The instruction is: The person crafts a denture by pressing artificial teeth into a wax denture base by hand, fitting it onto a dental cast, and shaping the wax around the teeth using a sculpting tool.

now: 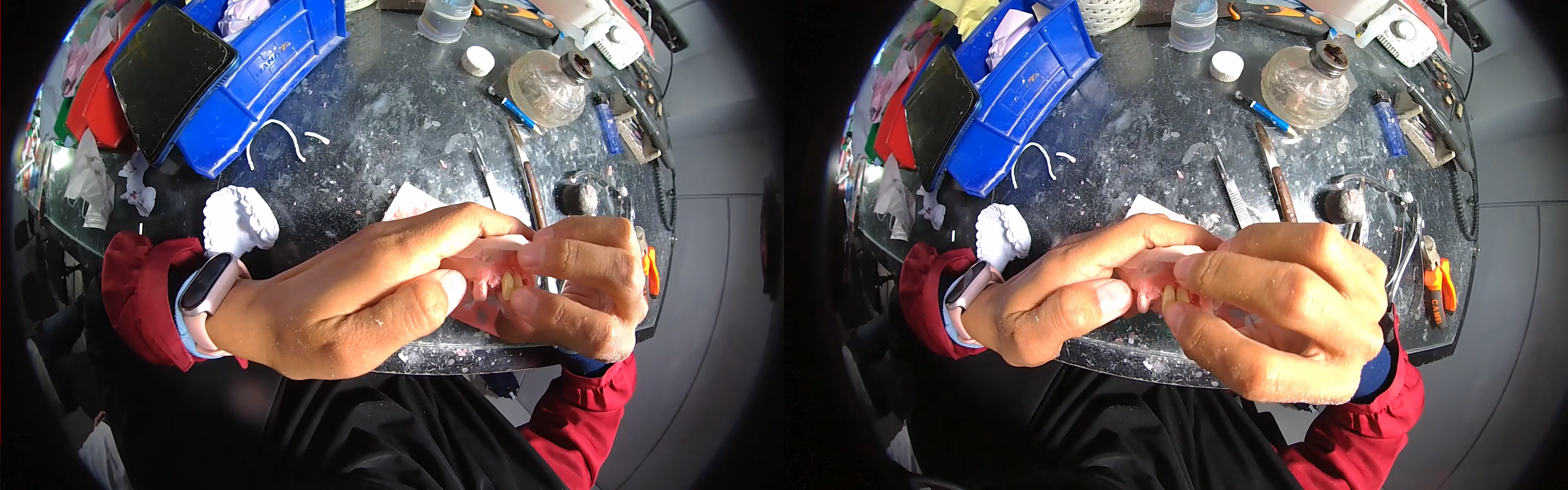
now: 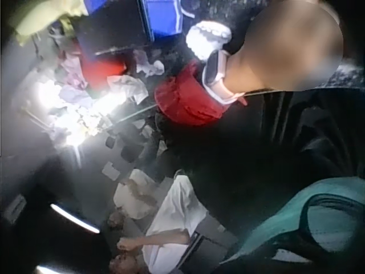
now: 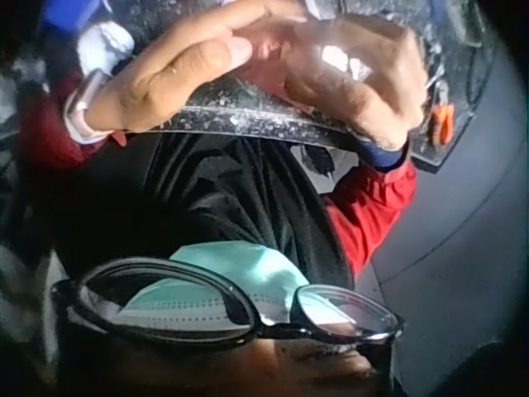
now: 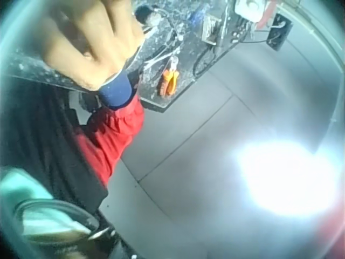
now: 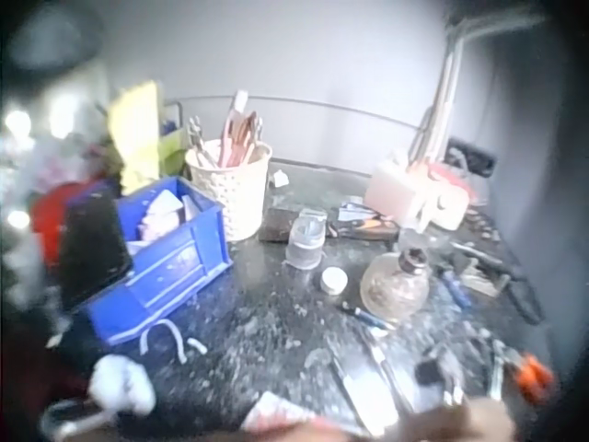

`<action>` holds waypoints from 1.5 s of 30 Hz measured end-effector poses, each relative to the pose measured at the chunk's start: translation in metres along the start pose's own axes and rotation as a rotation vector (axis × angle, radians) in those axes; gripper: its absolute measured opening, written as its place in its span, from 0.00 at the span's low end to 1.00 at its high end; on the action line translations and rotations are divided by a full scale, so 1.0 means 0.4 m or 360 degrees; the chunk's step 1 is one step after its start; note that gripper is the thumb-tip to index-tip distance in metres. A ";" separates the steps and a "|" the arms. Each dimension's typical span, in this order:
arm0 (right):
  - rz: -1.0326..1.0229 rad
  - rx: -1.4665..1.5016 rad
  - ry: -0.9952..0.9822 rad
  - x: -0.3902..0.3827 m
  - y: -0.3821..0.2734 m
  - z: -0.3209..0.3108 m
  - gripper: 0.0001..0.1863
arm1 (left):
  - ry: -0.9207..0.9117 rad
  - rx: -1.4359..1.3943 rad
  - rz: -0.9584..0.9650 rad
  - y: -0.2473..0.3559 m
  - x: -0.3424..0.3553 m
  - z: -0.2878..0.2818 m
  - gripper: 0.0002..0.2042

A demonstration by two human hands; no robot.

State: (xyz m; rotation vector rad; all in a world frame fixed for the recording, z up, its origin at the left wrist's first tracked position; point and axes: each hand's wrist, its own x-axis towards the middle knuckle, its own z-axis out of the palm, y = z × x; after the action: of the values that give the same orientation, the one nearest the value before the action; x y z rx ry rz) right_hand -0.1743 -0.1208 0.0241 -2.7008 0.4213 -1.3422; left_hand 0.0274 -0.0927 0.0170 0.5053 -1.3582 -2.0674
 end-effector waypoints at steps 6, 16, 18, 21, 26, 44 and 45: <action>0.0084 -0.0067 -0.0055 0.003 -0.008 0.008 0.21 | -0.0023 0.0112 -0.0003 -0.001 -0.003 -0.004 0.26; 0.0031 0.0009 -0.0057 0.003 0.004 0.002 0.19 | -0.0011 0.0318 0.0216 -0.010 0.005 -0.011 0.26; 0.0016 0.0037 -0.0061 0.003 0.007 0.002 0.18 | -0.0112 0.0257 0.0230 -0.009 0.010 -0.022 0.26; 0.0136 0.0237 0.0071 -0.001 0.009 0.009 0.12 | -0.0105 0.0054 0.0134 -0.004 0.009 -0.015 0.27; 0.0055 0.0135 0.0002 -0.006 0.007 0.007 0.17 | -0.0012 0.0262 -0.0040 0.010 0.003 -0.010 0.25; 0.0138 0.0043 0.0007 0.004 -0.008 0.003 0.16 | -0.0051 0.0208 0.0000 0.004 0.002 -0.010 0.26; 0.0136 0.0033 0.0009 0.005 -0.010 0.002 0.16 | -0.0052 0.0241 0.0021 0.003 0.004 -0.010 0.26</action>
State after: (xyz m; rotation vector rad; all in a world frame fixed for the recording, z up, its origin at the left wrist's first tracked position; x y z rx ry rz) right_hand -0.1716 -0.1177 0.0260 -2.6311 0.5139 -1.3244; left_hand 0.0289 -0.0968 0.0163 0.5268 -1.5414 -1.9798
